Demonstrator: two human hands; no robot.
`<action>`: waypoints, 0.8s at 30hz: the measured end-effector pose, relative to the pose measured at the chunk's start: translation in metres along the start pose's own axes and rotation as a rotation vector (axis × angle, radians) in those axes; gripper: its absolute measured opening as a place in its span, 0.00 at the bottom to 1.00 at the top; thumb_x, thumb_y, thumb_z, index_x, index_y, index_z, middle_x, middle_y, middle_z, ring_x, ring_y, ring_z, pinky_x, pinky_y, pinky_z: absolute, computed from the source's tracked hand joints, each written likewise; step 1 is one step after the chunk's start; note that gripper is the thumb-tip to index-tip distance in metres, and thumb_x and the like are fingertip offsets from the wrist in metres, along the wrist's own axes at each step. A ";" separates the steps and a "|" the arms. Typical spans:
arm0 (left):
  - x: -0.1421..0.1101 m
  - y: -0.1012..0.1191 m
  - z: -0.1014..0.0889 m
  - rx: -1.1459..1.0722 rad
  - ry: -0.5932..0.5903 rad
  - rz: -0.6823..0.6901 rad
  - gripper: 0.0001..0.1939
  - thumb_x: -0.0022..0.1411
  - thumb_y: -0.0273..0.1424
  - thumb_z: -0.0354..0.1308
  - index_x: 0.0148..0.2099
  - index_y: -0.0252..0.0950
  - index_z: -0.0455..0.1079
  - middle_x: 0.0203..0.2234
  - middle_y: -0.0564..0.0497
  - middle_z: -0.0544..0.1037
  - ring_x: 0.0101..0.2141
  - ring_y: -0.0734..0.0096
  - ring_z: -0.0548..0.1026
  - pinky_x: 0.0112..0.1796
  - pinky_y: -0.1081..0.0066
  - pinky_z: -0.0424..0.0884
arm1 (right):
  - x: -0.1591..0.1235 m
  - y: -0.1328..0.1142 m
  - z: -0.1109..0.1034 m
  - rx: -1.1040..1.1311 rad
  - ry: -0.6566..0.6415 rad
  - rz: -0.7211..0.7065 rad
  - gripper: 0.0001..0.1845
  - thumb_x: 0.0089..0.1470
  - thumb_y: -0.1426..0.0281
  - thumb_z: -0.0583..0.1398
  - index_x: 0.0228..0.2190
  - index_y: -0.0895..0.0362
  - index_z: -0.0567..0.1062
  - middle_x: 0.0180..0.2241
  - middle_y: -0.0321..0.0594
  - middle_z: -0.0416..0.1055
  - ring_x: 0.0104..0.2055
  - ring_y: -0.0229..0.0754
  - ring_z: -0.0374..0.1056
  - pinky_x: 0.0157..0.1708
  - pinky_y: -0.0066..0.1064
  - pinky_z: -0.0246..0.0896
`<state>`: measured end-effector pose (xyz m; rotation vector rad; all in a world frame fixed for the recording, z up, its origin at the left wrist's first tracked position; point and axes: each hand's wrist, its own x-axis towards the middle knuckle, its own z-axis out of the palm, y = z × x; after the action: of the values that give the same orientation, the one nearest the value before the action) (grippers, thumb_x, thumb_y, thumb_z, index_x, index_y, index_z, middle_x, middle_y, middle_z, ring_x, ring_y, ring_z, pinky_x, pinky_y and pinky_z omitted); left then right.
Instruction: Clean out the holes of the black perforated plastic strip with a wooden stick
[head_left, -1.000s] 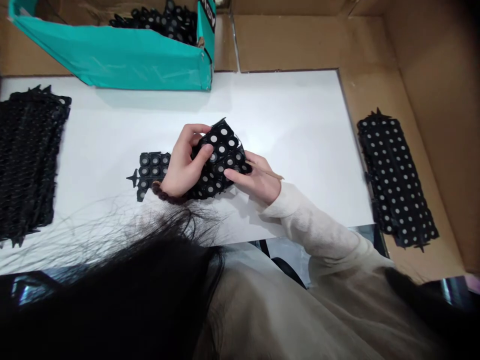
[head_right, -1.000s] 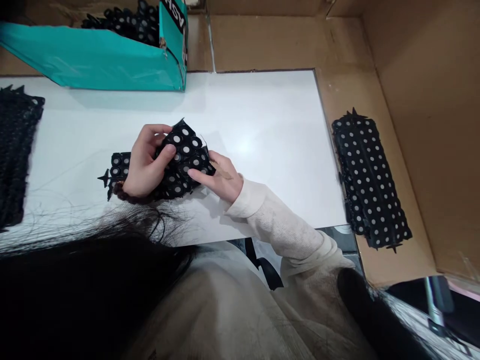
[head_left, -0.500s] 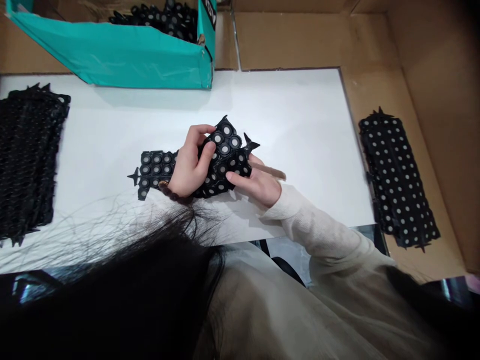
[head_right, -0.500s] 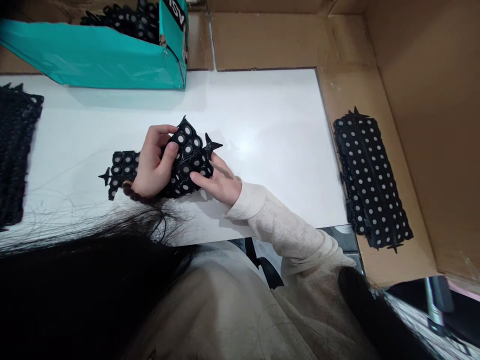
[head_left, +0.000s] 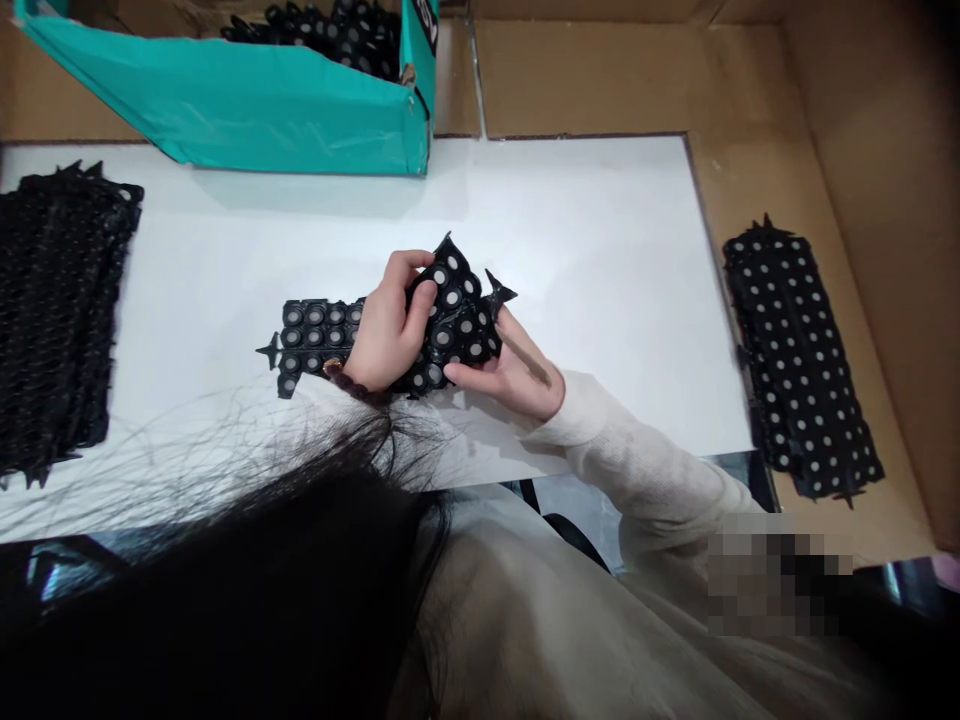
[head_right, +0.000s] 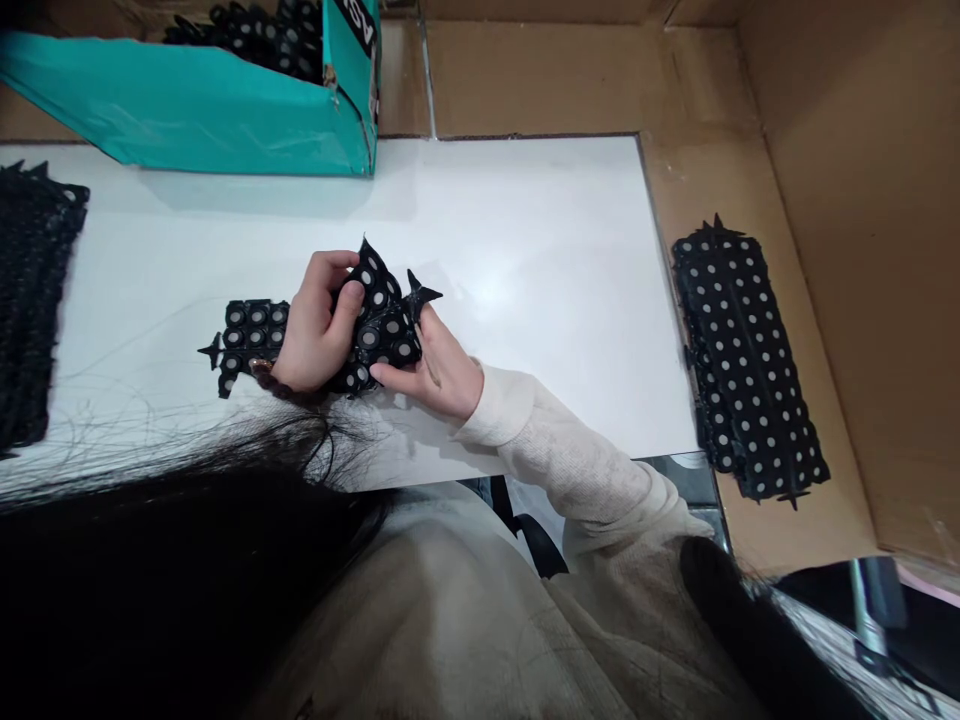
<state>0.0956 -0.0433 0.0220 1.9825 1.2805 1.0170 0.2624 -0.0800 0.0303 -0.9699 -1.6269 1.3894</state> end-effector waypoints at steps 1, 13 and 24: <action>0.000 0.000 0.001 0.006 -0.006 -0.007 0.20 0.67 0.45 0.44 0.52 0.38 0.59 0.34 0.54 0.70 0.33 0.75 0.69 0.38 0.72 0.64 | 0.000 0.000 0.000 0.018 0.007 -0.008 0.37 0.44 0.51 0.63 0.52 0.51 0.58 0.55 0.43 0.63 0.59 0.50 0.59 0.59 0.48 0.56; -0.009 0.007 -0.033 0.137 -0.038 -0.002 0.11 0.57 0.40 0.59 0.38 0.40 0.68 0.30 0.51 0.73 0.34 0.66 0.71 0.40 0.66 0.66 | 0.000 0.015 -0.015 -0.100 0.177 -0.026 0.28 0.49 0.56 0.61 0.48 0.54 0.59 0.47 0.46 0.66 0.52 0.49 0.63 0.52 0.47 0.65; -0.025 0.016 -0.033 0.190 -0.279 0.053 0.08 0.56 0.36 0.60 0.38 0.38 0.69 0.33 0.52 0.77 0.35 0.69 0.75 0.38 0.69 0.70 | 0.000 0.003 -0.016 -0.275 0.171 -0.017 0.28 0.49 0.50 0.59 0.47 0.53 0.63 0.49 0.45 0.66 0.59 0.51 0.56 0.61 0.51 0.49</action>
<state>0.0696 -0.0707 0.0451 2.2202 1.2120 0.6318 0.2774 -0.0734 0.0288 -1.1949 -1.7194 1.0568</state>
